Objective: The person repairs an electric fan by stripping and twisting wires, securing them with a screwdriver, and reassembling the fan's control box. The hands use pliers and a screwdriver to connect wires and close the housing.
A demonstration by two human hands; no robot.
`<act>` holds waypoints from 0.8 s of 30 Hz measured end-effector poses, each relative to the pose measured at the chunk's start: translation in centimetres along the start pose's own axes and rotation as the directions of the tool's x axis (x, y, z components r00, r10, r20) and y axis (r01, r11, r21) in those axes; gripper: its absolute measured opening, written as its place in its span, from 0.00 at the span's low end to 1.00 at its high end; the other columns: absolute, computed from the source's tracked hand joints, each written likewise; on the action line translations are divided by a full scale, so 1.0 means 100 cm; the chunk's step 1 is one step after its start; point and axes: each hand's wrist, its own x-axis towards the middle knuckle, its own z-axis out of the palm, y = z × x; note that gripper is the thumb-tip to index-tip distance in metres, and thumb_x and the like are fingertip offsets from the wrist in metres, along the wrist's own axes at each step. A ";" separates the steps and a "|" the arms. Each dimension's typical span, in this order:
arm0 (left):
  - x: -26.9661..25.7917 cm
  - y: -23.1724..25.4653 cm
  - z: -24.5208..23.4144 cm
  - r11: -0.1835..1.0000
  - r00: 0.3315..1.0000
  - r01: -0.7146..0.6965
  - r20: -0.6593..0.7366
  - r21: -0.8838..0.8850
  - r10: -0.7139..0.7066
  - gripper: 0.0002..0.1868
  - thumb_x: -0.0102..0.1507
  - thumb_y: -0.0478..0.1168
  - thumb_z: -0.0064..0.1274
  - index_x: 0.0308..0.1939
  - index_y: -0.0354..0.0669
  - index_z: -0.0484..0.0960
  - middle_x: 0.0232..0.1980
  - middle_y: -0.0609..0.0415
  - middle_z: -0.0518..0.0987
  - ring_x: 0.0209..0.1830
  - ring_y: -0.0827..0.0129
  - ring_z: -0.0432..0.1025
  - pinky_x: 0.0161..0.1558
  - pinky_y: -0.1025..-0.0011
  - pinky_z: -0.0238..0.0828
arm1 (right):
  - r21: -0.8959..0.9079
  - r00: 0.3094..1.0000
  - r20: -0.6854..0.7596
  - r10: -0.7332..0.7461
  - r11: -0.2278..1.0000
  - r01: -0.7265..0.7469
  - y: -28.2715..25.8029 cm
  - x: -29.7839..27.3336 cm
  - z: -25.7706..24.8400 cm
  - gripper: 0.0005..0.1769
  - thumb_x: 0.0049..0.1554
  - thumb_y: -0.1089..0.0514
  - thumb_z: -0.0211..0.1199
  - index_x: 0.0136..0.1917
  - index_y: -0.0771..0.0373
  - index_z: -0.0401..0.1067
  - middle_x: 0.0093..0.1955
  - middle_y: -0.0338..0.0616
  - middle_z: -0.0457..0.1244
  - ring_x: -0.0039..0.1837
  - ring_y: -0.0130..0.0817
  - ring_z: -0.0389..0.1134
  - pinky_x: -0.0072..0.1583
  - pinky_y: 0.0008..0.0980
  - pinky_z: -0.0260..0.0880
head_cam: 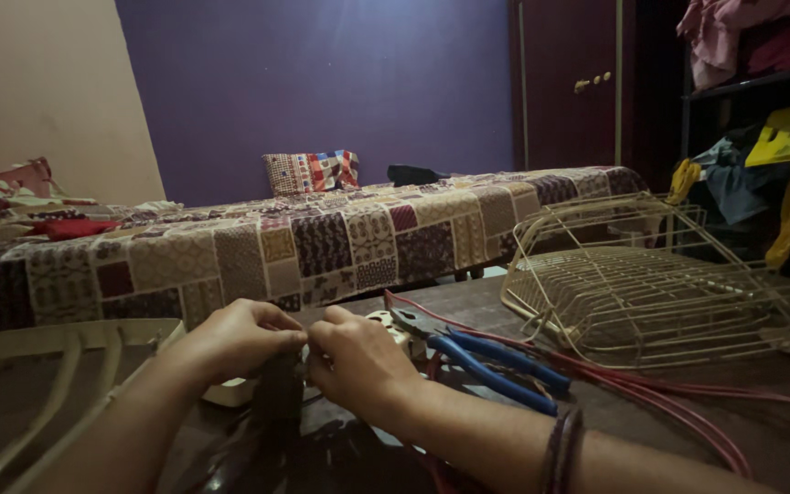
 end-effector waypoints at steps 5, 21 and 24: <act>0.002 -0.006 0.000 0.999 1.000 -0.002 0.028 -0.036 0.003 0.21 0.57 0.51 0.66 0.49 0.45 0.90 0.41 0.48 0.89 0.35 0.66 0.80 0.37 0.68 0.77 | 0.001 0.997 -0.011 -0.075 0.997 0.075 0.004 0.002 0.002 0.12 0.48 0.56 0.70 0.39 0.66 0.72 0.42 0.52 0.63 0.47 0.54 0.69 0.49 0.48 0.70; 0.007 -0.017 -0.002 0.987 0.983 -0.109 0.132 -0.115 0.124 0.24 0.55 0.47 0.66 0.53 0.42 0.88 0.49 0.54 0.89 0.48 0.73 0.81 0.51 0.74 0.76 | 0.237 0.696 0.366 0.618 0.661 -0.712 0.091 0.030 -0.031 0.12 0.53 0.55 0.68 0.48 0.63 0.79 0.41 0.44 0.71 0.38 0.32 0.71 0.40 0.38 0.72; 0.012 -0.023 0.003 0.964 0.981 -0.081 0.154 -0.252 0.122 0.23 0.55 0.44 0.67 0.52 0.39 0.88 0.48 0.50 0.89 0.47 0.69 0.81 0.50 0.72 0.77 | 0.255 0.709 0.512 0.485 0.702 -0.665 0.087 0.031 -0.026 0.13 0.54 0.53 0.69 0.48 0.63 0.82 0.40 0.44 0.72 0.37 0.28 0.69 0.41 0.32 0.70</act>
